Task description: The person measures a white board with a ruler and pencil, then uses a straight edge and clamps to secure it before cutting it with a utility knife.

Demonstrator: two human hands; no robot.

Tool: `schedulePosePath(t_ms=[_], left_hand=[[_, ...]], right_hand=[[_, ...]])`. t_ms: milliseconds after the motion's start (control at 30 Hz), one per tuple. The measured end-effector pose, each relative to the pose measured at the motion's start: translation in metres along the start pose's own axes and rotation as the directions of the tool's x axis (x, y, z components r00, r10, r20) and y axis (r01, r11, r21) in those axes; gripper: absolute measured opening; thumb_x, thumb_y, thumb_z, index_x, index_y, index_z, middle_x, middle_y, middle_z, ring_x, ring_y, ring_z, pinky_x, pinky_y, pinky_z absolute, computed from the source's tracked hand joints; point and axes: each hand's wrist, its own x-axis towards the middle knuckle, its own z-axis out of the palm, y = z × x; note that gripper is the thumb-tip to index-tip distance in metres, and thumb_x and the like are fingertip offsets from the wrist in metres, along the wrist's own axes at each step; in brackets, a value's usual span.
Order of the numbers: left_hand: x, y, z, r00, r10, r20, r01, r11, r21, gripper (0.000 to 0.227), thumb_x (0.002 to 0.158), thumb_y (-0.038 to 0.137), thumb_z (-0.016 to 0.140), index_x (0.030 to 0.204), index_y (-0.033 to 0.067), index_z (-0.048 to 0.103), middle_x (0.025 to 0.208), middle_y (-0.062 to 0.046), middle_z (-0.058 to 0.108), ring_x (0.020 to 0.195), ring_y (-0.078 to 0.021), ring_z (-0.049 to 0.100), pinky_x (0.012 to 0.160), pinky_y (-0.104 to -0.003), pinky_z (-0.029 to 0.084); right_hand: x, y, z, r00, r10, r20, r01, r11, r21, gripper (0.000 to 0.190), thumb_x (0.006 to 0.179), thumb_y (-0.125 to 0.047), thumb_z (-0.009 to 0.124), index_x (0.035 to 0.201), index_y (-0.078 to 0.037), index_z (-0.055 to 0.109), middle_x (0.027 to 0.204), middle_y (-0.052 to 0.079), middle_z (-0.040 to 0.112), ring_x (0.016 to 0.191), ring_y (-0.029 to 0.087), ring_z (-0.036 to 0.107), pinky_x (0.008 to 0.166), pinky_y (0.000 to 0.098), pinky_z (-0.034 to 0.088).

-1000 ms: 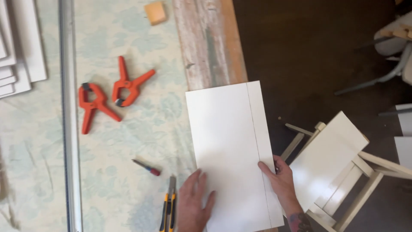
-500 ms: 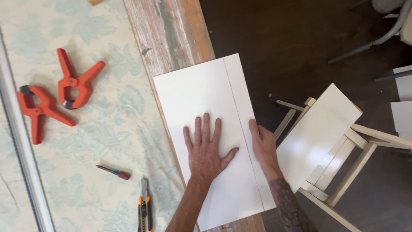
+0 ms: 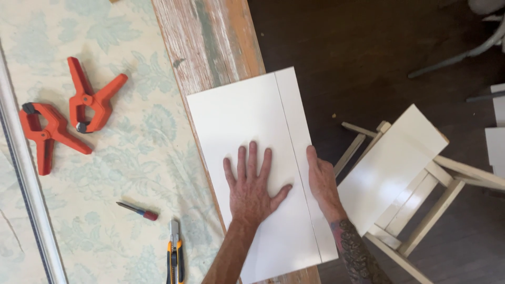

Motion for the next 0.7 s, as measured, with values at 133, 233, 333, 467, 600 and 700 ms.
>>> schedulePosePath(t_ms=[133, 233, 333, 467, 600, 700], left_hand=[[0.002, -0.001, 0.000, 0.999, -0.002, -0.035, 0.001, 1.000, -0.019, 0.101, 0.085, 0.087, 0.042, 0.165, 0.0308, 0.019, 0.174, -0.010, 0.006, 0.160, -0.0349, 0.003, 0.123, -0.069, 0.002], [0.000, 0.000, 0.000, 0.999, -0.009, -0.051, 0.007, 1.000, -0.024, 0.099, 0.084, 0.088, 0.040, 0.165, 0.0324, 0.021, 0.175, -0.009, 0.006, 0.160, -0.0336, 0.004, 0.123, -0.069, 0.003], [0.002, 0.000, 0.000, 0.998, 0.001, -0.070, -0.003, 1.000, -0.026, 0.101, 0.083, 0.089, 0.040, 0.164, 0.0326, 0.021, 0.175, -0.009, 0.007, 0.160, -0.0337, 0.004, 0.123, -0.069, 0.002], [0.006, -0.003, -0.013, 0.995, 0.023, -0.095, -0.024, 1.000, -0.008, 0.096, 0.087, 0.086, 0.039, 0.163, 0.0277, 0.028, 0.172, -0.011, 0.015, 0.158, -0.0357, 0.013, 0.122, -0.069, 0.010], [0.006, -0.003, -0.018, 0.988, 0.046, -0.145, -0.049, 0.999, -0.015, 0.093, 0.091, 0.084, 0.040, 0.161, 0.0220, 0.037, 0.170, -0.014, 0.025, 0.156, -0.0381, 0.023, 0.121, -0.068, 0.019], [0.007, -0.003, -0.019, 0.983, 0.044, -0.178, -0.046, 0.999, -0.007, 0.092, 0.091, 0.084, 0.041, 0.160, 0.0226, 0.038, 0.169, -0.013, 0.027, 0.155, -0.0369, 0.025, 0.121, -0.068, 0.022]], right_hand=[[0.067, -0.038, 0.012, 0.995, -0.099, 0.018, 0.100, 0.985, -0.139, 0.071, 0.105, -0.065, 0.041, 0.100, -0.001, 0.071, 0.105, 0.025, 0.070, 0.114, 0.038, 0.066, 0.098, 0.0505, 0.049], [0.090, -0.074, 0.030, 0.977, -0.206, -0.061, 0.197, 0.973, -0.121, 0.077, 0.106, -0.069, 0.031, 0.082, -0.006, 0.068, 0.088, 0.018, 0.069, 0.094, 0.032, 0.071, 0.088, 0.0472, 0.052], [0.115, -0.067, 0.038, 0.973, -0.190, -0.128, 0.174, 0.977, -0.125, 0.083, 0.105, -0.071, 0.032, 0.075, -0.002, 0.066, 0.082, 0.020, 0.067, 0.091, 0.035, 0.071, 0.086, 0.0479, 0.051], [0.103, -0.092, 0.040, 0.991, -0.044, -0.129, 0.035, 0.997, -0.074, 0.073, 0.102, -0.071, 0.035, 0.066, -0.009, 0.046, 0.071, 0.011, 0.055, 0.075, 0.026, 0.057, 0.075, 0.0423, 0.044], [0.101, -0.093, 0.038, 0.992, -0.021, -0.121, 0.011, 0.997, -0.081, 0.068, 0.099, -0.069, 0.036, 0.060, -0.015, 0.029, 0.064, 0.006, 0.049, 0.064, 0.020, 0.046, 0.069, 0.0385, 0.038], [0.091, -0.090, 0.035, 0.988, -0.102, -0.116, 0.085, 0.986, -0.143, 0.068, 0.104, -0.064, 0.030, 0.061, -0.012, 0.028, 0.062, 0.006, 0.047, 0.065, 0.020, 0.045, 0.070, 0.0405, 0.038]])
